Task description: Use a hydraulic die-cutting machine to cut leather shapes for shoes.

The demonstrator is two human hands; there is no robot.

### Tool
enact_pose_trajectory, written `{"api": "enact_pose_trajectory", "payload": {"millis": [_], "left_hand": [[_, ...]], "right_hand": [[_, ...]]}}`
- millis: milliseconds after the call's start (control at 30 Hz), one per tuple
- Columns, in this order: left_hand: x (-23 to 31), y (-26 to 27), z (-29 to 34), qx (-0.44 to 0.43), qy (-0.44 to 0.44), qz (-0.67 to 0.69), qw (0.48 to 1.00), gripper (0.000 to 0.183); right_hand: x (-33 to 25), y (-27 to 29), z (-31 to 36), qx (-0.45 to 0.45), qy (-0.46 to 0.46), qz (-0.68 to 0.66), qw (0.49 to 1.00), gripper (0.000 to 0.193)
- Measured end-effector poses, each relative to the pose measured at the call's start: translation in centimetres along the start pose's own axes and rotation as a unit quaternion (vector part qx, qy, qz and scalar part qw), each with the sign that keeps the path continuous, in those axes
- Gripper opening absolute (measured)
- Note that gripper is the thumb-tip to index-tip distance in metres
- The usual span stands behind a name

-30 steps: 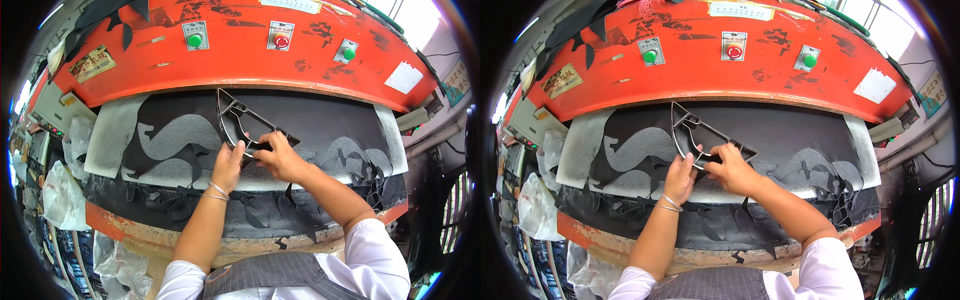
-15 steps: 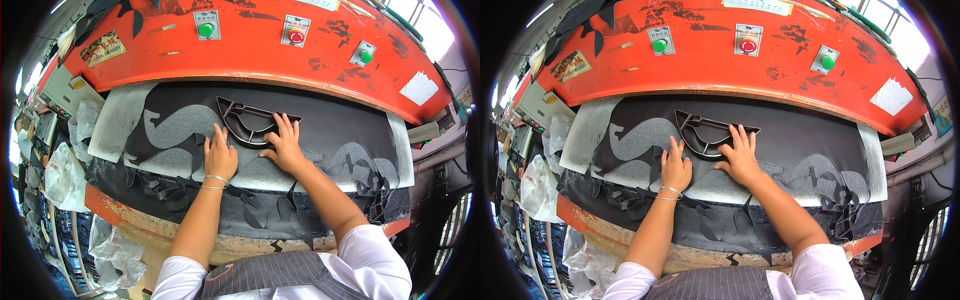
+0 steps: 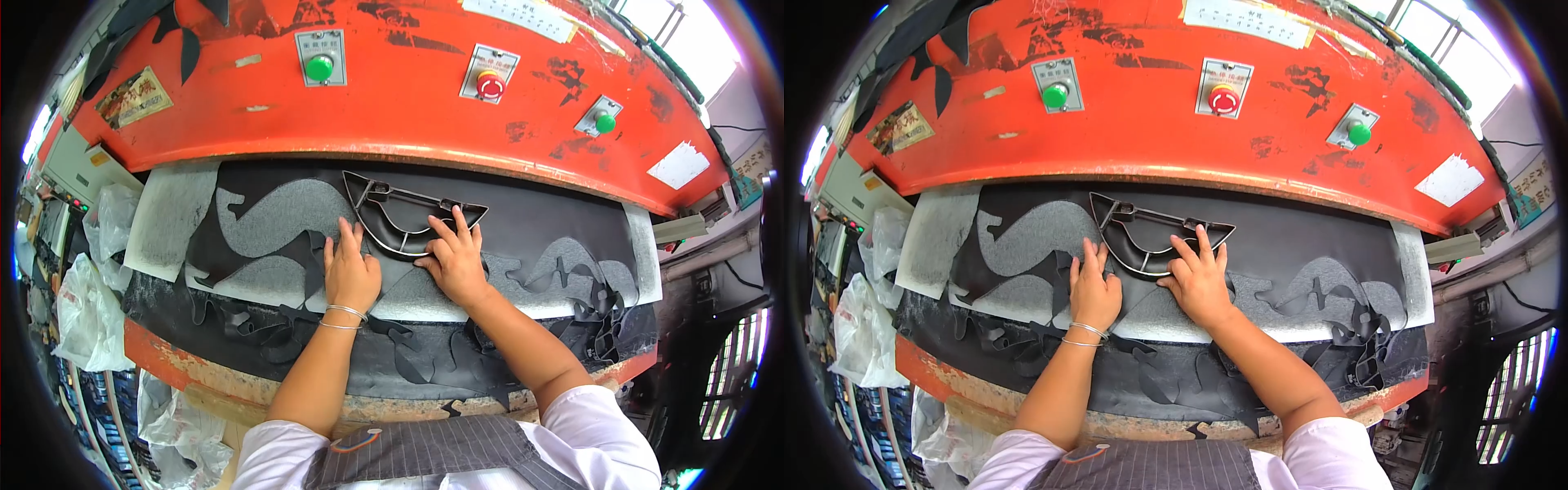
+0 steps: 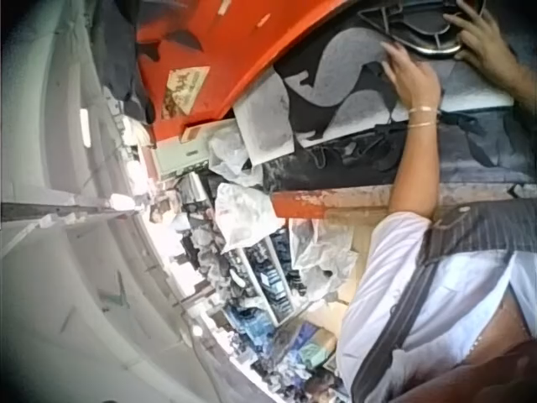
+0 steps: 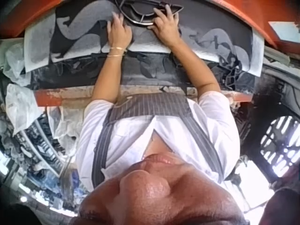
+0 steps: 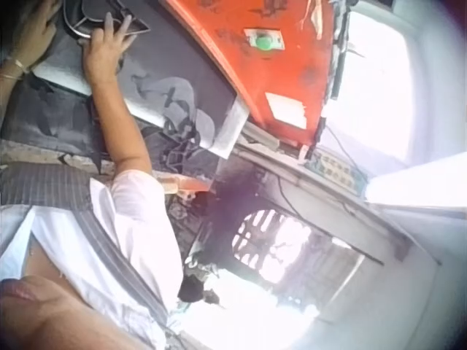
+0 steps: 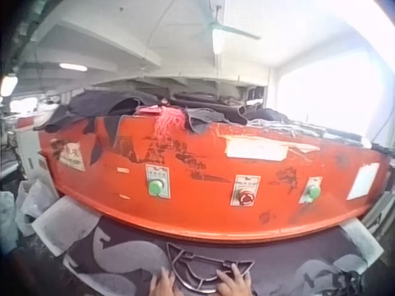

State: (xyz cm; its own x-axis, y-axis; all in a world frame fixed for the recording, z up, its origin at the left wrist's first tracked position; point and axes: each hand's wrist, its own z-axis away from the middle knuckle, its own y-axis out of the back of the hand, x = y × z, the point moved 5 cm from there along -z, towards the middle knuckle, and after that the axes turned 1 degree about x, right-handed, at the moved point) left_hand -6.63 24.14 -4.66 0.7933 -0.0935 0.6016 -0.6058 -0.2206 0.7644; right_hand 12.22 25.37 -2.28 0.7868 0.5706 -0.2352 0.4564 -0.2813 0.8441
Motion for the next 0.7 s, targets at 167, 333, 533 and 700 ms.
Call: {"api": "enact_pose_trajectory", "payload": {"millis": [167, 333, 533, 700], "left_hand": [[-2.4, 0.7, -0.9, -0.017, 0.049, 0.177, 0.983, 0.072], [0.7, 15.6, -5.1, 0.295, -0.143, 0.152, 0.933, 0.017], [5.4, 22.3, -6.9, 0.236, -0.26, 0.055, 0.935, 0.033], [4.5, 18.5, 6.1, 0.017, -0.187, 0.114, 0.976, 0.032]], "right_hand": [[-0.1, 2.9, -0.7, 0.032, -0.073, -0.06, 0.995, 0.056], [5.9, 16.7, -2.8, 0.473, -0.208, -0.209, 0.83, 0.046], [9.5, 22.7, -3.6, 0.474, -0.278, 0.041, 0.834, 0.074], [-1.2, 17.2, 7.5, 0.204, -0.163, -0.035, 0.965, 0.067]]}}
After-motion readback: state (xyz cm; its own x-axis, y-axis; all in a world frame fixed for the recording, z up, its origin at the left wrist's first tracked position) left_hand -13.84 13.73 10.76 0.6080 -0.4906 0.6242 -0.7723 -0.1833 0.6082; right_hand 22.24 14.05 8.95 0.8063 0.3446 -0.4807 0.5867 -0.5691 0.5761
